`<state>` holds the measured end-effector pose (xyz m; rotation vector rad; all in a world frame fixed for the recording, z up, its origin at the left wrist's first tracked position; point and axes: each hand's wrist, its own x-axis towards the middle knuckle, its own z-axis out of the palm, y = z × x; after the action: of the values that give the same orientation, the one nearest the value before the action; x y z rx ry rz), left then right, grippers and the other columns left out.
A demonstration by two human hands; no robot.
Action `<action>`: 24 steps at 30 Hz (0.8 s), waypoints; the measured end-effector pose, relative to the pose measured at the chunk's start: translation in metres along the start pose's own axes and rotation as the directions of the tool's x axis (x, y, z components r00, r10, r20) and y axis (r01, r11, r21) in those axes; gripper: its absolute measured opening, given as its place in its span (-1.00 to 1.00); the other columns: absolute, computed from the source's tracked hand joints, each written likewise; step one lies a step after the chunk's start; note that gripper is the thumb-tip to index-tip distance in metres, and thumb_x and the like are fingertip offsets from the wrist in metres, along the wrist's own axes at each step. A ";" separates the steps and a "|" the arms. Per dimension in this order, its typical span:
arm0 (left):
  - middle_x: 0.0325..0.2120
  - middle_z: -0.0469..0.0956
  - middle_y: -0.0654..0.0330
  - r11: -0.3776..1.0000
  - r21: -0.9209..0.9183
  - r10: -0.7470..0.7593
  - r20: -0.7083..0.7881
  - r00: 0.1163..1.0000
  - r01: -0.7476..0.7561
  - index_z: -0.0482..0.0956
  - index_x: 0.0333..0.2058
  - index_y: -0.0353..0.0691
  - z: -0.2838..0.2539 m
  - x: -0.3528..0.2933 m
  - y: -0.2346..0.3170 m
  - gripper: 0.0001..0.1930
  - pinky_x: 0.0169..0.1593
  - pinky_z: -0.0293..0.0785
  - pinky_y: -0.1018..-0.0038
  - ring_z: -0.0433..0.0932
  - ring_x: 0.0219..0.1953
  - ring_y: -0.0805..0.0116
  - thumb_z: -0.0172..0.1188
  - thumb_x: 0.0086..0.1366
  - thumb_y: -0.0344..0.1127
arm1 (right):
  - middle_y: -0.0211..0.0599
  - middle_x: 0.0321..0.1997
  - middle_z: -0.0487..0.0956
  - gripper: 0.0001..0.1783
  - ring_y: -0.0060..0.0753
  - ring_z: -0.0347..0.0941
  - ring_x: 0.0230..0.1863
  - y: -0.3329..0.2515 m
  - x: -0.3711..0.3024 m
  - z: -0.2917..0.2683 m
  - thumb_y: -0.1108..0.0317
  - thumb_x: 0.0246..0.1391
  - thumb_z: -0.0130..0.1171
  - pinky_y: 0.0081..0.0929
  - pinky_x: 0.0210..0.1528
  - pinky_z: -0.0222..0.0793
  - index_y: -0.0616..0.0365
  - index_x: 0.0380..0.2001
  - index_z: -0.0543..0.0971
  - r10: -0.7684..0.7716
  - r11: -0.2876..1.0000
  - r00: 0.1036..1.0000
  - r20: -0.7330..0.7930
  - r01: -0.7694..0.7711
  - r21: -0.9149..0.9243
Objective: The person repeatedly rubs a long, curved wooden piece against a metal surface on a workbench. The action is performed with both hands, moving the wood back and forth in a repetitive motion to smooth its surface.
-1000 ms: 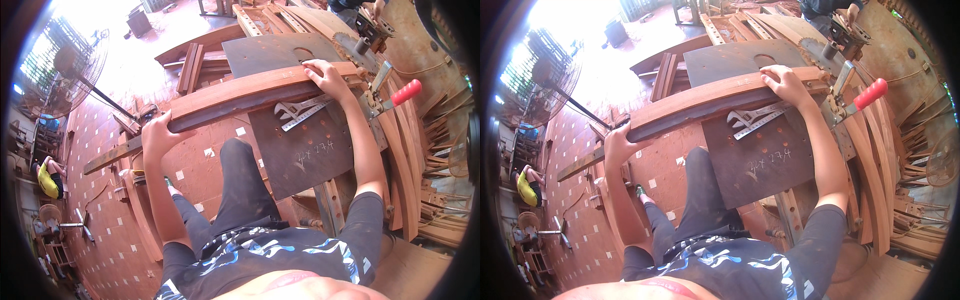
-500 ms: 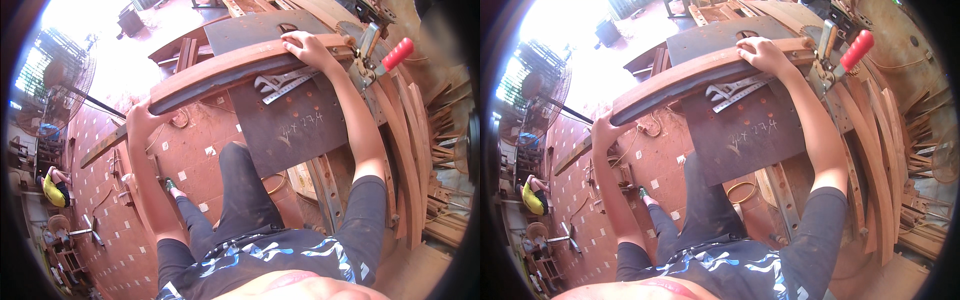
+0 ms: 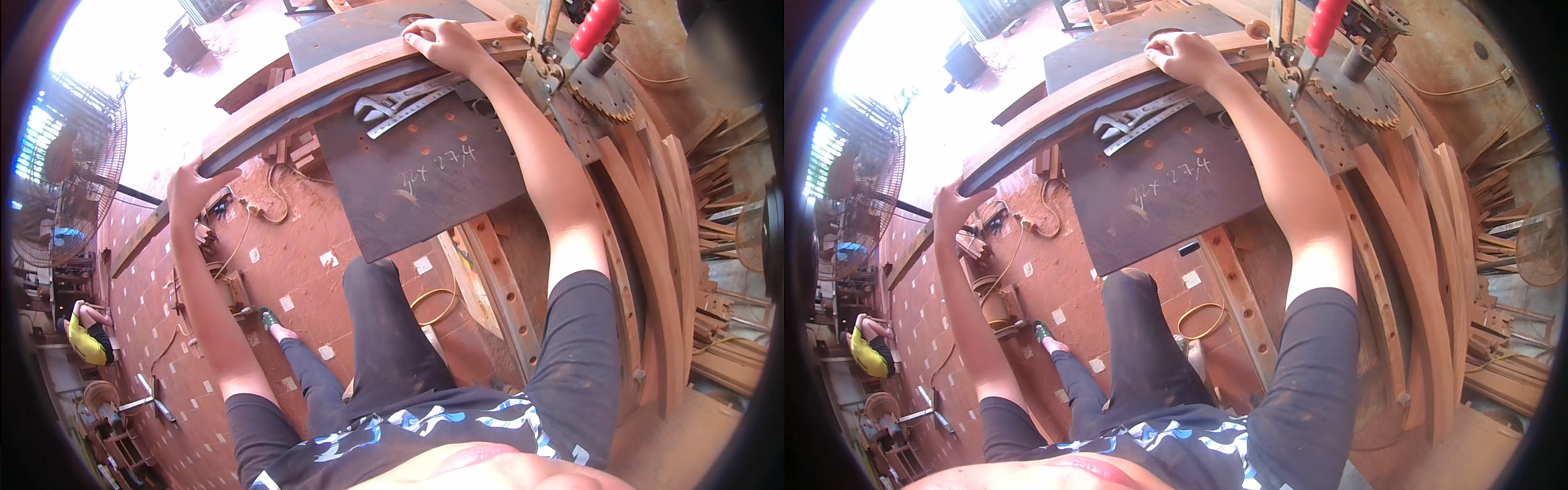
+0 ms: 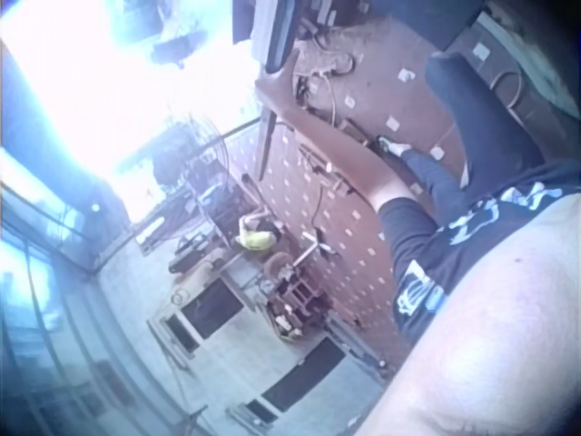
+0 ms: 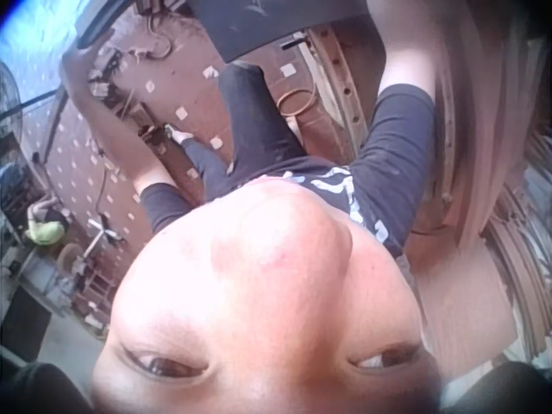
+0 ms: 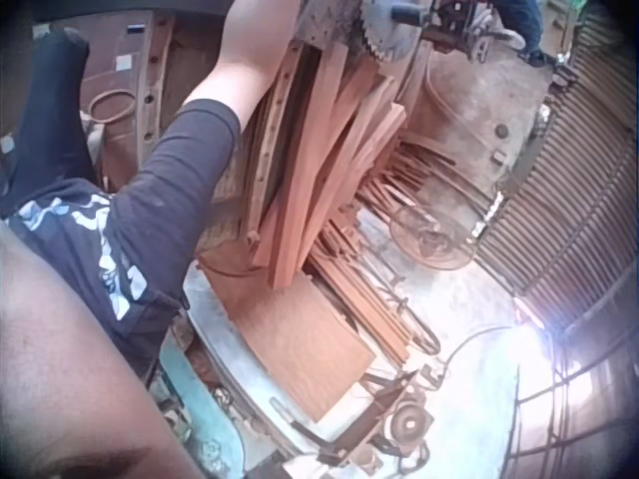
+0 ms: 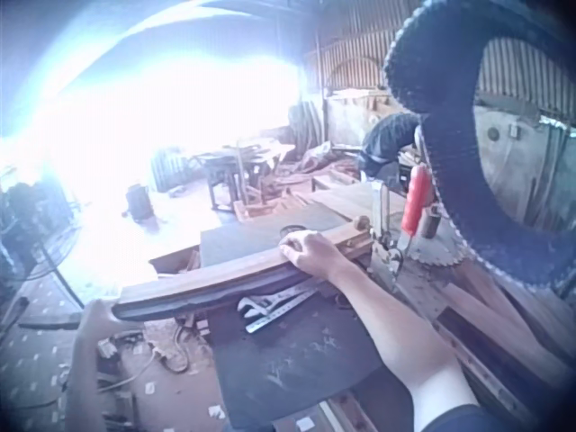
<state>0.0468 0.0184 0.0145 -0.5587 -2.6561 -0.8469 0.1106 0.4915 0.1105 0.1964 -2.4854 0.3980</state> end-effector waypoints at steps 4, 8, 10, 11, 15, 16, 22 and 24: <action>-0.37 0.76 0.12 1.000 -0.014 0.020 -0.015 1.000 -0.020 0.75 -0.08 -0.27 0.002 0.005 -0.004 -0.26 -0.12 0.57 0.39 0.71 -0.34 0.34 0.56 -0.13 0.21 | -0.06 -0.07 0.72 -0.62 -0.13 0.65 -0.01 0.000 -0.002 -0.001 0.08 0.24 0.20 -0.29 0.11 0.49 0.07 -0.03 0.70 -0.033 0.999 0.999 -0.033 0.033 -0.008; -0.35 0.76 0.14 0.995 -0.070 0.066 -0.019 0.998 -0.067 0.74 -0.07 -0.28 0.001 0.008 -0.010 -0.30 -0.14 0.56 0.42 0.70 -0.35 0.40 0.57 -0.10 0.13 | -0.06 -0.06 0.72 -0.63 -0.13 0.65 -0.01 0.003 0.002 0.005 0.10 0.24 0.21 -0.31 0.12 0.50 0.07 -0.01 0.70 -0.079 0.997 0.995 -0.068 0.077 -0.033; -0.35 0.76 0.16 0.998 -0.037 0.057 -0.005 0.998 -0.057 0.74 -0.06 -0.26 0.001 0.007 -0.014 -0.32 -0.15 0.56 0.43 0.69 -0.36 0.42 0.56 -0.08 0.12 | -0.20 -0.04 0.72 -0.60 -0.12 0.60 0.06 0.004 0.003 0.006 0.03 0.22 0.13 -0.21 0.18 0.43 -0.02 -0.03 0.70 -0.076 0.995 0.994 -0.076 0.070 -0.073; -0.35 0.76 0.17 0.999 -0.021 0.047 0.005 0.999 -0.047 0.74 -0.06 -0.26 0.002 0.004 -0.015 -0.32 -0.16 0.56 0.44 0.68 -0.36 0.43 0.56 -0.08 0.11 | -0.20 -0.04 0.71 -0.61 -0.12 0.59 0.06 0.003 0.002 0.008 0.03 0.22 0.13 -0.21 0.18 0.43 -0.02 -0.02 0.69 -0.081 0.993 0.994 -0.073 0.074 -0.090; -0.36 0.76 0.19 0.998 -0.061 0.029 0.002 1.000 -0.029 0.75 -0.07 -0.25 0.000 0.003 -0.012 -0.33 -0.18 0.55 0.44 0.67 -0.37 0.45 0.57 -0.09 0.11 | -0.17 -0.04 0.70 -0.61 -0.09 0.57 0.08 0.005 0.002 0.012 0.04 0.22 0.13 -0.19 0.19 0.42 -0.02 -0.02 0.69 -0.093 0.990 0.993 -0.071 0.084 -0.116; -0.37 0.76 0.19 0.997 -0.061 0.037 0.003 0.999 -0.036 0.75 -0.08 -0.25 0.001 0.003 -0.009 -0.32 -0.18 0.55 0.43 0.67 -0.37 0.44 0.57 -0.10 0.13 | -0.17 -0.03 0.70 -0.61 -0.09 0.57 0.09 0.007 0.000 0.012 0.05 0.22 0.13 -0.18 0.19 0.42 -0.02 -0.02 0.69 -0.094 0.990 0.993 -0.072 0.086 -0.113; -0.39 0.75 0.13 0.997 0.067 0.024 0.030 0.999 -0.025 0.75 -0.10 -0.23 -0.006 0.007 -0.008 -0.23 -0.13 0.57 0.36 0.70 -0.34 0.35 0.53 -0.13 0.31 | -0.13 0.07 0.66 -0.59 -0.02 0.53 0.15 0.002 -0.016 0.013 0.02 0.28 0.08 -0.15 0.22 0.39 0.00 0.00 0.67 -0.091 0.993 0.987 -0.133 0.079 -0.093; -0.35 0.75 0.12 1.000 0.010 0.020 0.044 0.999 -0.020 0.75 -0.10 -0.24 -0.011 0.005 -0.006 -0.23 -0.11 0.58 0.36 0.71 -0.31 0.32 0.54 -0.13 0.30 | -0.17 0.04 0.67 -0.59 -0.03 0.53 0.15 -0.004 -0.015 0.019 0.01 0.28 0.08 -0.13 0.24 0.37 0.00 -0.01 0.67 -0.085 0.993 0.986 -0.142 0.072 -0.096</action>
<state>0.0415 0.0085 0.0223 -0.6066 -2.6880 -0.8235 0.1127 0.4821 0.0881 0.2198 -2.3376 0.2569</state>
